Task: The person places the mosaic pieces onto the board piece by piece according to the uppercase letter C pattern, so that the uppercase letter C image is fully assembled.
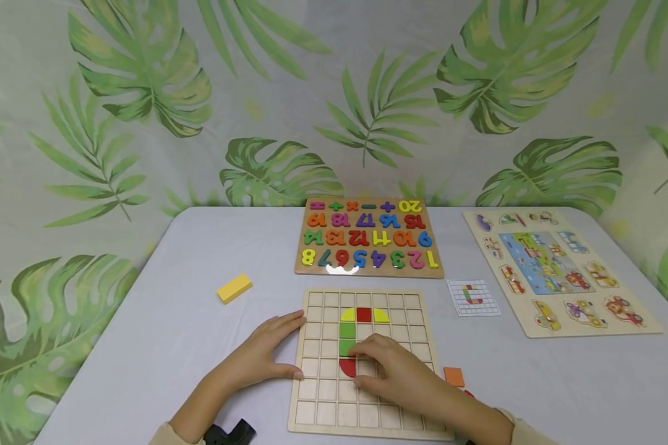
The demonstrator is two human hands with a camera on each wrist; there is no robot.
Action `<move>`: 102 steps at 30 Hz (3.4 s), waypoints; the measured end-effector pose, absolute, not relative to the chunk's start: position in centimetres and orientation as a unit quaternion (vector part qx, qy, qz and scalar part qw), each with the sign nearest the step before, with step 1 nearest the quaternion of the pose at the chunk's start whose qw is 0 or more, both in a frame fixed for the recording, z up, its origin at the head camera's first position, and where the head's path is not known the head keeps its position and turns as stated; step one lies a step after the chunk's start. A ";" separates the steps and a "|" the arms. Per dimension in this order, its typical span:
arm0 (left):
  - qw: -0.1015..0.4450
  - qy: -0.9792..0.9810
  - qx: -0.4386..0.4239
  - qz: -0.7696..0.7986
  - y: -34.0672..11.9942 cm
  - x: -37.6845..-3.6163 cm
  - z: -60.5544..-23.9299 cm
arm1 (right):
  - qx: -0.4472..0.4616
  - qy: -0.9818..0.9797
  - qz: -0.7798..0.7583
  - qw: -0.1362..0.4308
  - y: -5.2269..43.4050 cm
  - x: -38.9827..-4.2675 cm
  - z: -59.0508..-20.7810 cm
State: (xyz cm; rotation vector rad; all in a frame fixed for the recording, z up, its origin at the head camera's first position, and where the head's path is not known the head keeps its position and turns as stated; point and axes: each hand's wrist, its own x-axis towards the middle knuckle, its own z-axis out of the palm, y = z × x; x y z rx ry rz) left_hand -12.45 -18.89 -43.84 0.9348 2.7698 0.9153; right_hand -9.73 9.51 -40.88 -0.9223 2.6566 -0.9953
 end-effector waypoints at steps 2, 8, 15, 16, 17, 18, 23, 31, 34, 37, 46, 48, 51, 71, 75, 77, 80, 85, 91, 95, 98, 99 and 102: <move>0.038 0.903 0.305 0.299 -18.9 -12.5 -43.9 | -0.302 0.887 -0.339 0.079 10.1 -9.6 -40.3; 0.038 0.904 0.305 0.297 -19.0 -12.5 -44.0 | -0.282 0.902 -0.325 0.021 12.8 -8.9 -38.9; 0.039 0.904 0.303 0.299 -19.0 -12.5 -44.0 | -0.254 0.910 -0.327 -0.016 16.8 -8.0 -38.2; 0.040 0.904 0.303 0.300 -19.0 -12.5 -44.0 | -0.251 0.912 -0.325 -0.022 17.3 -8.0 -38.3; 0.040 0.904 0.302 0.300 -18.9 -12.5 -44.0 | -0.249 0.914 -0.320 -0.027 17.8 -7.9 -38.5; 0.040 0.904 0.302 0.300 -18.9 -12.5 -44.0 | -0.245 0.917 -0.314 -0.031 18.3 -7.8 -38.7; 0.035 0.903 0.303 0.303 -18.9 -12.5 -43.9 | -0.235 0.929 -0.285 -0.013 20.4 -7.7 -40.2; 0.041 0.903 0.300 0.304 -18.9 -12.4 -43.8 | -0.278 0.927 -0.249 -0.027 21.9 -8.1 -42.1; 0.042 0.903 0.298 0.305 -18.9 -12.4 -43.8 | -0.278 0.931 -0.233 -0.048 21.7 -8.2 -42.3; 0.041 0.903 0.296 0.308 -18.9 -12.4 -43.8 | -0.254 0.938 -0.231 -0.037 21.4 -8.2 -42.1; 0.037 0.902 0.301 0.306 -18.9 -12.4 -43.9 | -0.235 0.928 -0.282 -0.065 19.6 -7.7 -40.0; 0.038 0.903 0.301 0.305 -19.0 -12.4 -43.9 | -0.255 0.917 -0.296 -0.083 18.9 -7.7 -39.6; 0.041 0.904 0.299 0.303 -19.0 -12.5 -43.9 | -0.287 0.902 -0.307 -0.103 17.6 -7.7 -39.3; 0.045 0.906 0.292 0.303 -18.9 -12.4 -43.8 | -0.325 0.892 -0.313 -0.034 11.7 -9.1 -42.4; 0.047 0.907 0.291 0.301 -18.9 -12.4 -43.8 | -0.333 0.890 -0.309 -0.040 11.5 -9.3 -42.7; 0.044 0.906 0.293 0.302 -18.9 -12.4 -43.8 | -0.329 0.891 -0.309 -0.037 11.4 -9.4 -42.8; 0.038 0.905 0.297 0.303 -18.9 -12.4 -43.9 | -0.322 0.892 -0.314 -0.036 11.3 -9.4 -42.9; 0.036 0.904 0.298 0.304 -18.9 -12.4 -43.9 | -0.322 0.884 -0.337 -0.042 11.2 -9.4 -43.0; 0.038 0.905 0.294 0.304 -19.0 -12.4 -43.8 | -0.321 0.884 -0.340 -0.021 11.1 -9.4 -42.8; 0.041 0.904 0.295 0.307 -18.9 -12.4 -43.8 | -0.306 0.890 -0.334 0.043 11.5 -9.3 -41.6; 0.042 0.904 0.295 0.306 -18.9 -12.4 -43.8 | -0.298 0.890 -0.338 0.066 12.3 -9.1 -40.2; 0.042 0.904 0.296 0.305 -18.9 -12.4 -43.8 | -0.298 0.890 -0.339 0.064 12.6 -9.0 -39.7; 0.043 0.905 0.297 0.303 -18.9 -12.4 -43.8 | -0.299 0.894 -0.332 0.036 14.0 -8.6 -38.6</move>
